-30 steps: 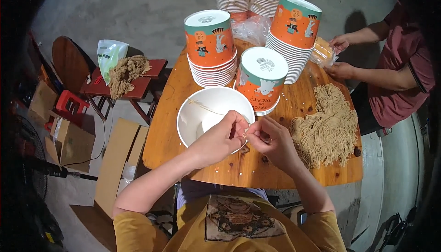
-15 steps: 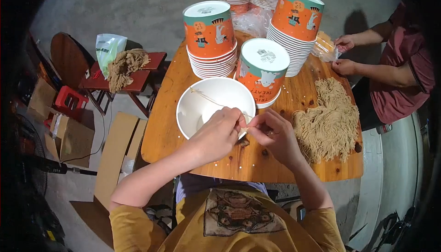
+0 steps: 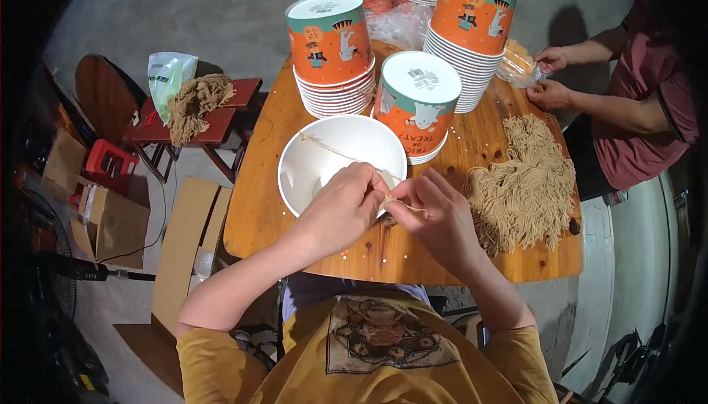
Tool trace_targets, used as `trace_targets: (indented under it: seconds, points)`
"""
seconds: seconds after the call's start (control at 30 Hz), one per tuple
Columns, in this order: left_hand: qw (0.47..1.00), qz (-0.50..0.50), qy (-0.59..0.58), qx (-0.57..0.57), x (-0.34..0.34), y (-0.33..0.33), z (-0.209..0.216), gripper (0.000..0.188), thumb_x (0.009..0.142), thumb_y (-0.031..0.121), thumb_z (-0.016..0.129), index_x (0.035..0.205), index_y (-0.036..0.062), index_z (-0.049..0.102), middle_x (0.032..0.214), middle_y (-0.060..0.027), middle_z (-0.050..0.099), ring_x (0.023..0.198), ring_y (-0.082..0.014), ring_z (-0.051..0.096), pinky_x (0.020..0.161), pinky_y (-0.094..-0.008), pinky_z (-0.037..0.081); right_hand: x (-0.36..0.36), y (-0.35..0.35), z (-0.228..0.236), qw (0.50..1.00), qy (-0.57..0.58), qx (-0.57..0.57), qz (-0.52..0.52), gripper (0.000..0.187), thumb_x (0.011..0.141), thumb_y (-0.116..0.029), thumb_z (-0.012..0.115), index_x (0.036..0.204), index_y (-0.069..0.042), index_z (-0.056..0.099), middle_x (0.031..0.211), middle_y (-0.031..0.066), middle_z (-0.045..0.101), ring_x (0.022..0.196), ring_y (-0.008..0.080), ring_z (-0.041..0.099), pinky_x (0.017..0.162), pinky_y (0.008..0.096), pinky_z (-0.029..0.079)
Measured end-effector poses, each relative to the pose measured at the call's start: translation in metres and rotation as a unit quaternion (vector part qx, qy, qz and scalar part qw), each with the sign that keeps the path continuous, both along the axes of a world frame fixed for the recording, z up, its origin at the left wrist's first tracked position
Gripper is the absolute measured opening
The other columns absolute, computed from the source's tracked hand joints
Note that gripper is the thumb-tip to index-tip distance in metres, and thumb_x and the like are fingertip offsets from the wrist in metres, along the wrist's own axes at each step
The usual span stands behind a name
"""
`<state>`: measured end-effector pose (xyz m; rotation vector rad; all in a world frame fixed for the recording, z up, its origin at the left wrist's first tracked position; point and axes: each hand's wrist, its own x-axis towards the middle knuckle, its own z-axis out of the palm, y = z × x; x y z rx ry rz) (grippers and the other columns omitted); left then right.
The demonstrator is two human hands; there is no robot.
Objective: Bundling fibrous material with rubber bands and placing them into themed paper cups.
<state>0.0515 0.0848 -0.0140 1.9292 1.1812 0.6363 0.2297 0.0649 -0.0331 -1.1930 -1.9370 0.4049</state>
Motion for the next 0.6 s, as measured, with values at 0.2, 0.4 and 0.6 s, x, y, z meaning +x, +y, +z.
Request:
trace_targets:
  seconds: [0.2,0.4,0.6]
  points:
    - [0.999,-0.007,0.006,0.054,0.000,0.000,-0.005,0.011,0.093,0.010,0.052,0.096,-0.0012,0.051,0.086,-0.0109,0.056,0.075,-0.0190,0.053,0.070,-0.0316,0.045,0.000,-0.001,-0.001,0.999,-0.027,0.035,0.005,0.016,0.078,-0.010,0.069,0.086,-0.007,0.056,0.077,0.0065,0.052,0.066,0.0277,0.059,0.056,0.0373,0.049]
    - [0.999,-0.011,0.000,0.051,0.000,0.001,-0.007,0.011,0.093,0.010,0.053,0.095,-0.0010,0.052,0.086,-0.0110,0.055,0.075,-0.0202,0.053,0.070,-0.0320,0.045,0.007,-0.010,-0.001,1.000,-0.004,-0.028,0.003,0.017,0.078,-0.009,0.069,0.090,-0.007,0.058,0.081,0.0069,0.055,0.070,0.0271,0.061,0.059,0.0365,0.050]
    - [1.000,-0.004,-0.007,0.023,0.004,0.000,-0.001,0.010,0.090,0.008,0.051,0.088,-0.0019,0.052,0.090,-0.0176,0.055,0.091,-0.0332,0.053,0.082,-0.0406,0.042,0.006,-0.011,-0.001,0.999,-0.028,-0.018,-0.012,0.015,0.078,-0.008,0.067,0.090,-0.007,0.057,0.082,0.0068,0.056,0.072,0.0258,0.062,0.061,0.0365,0.050]
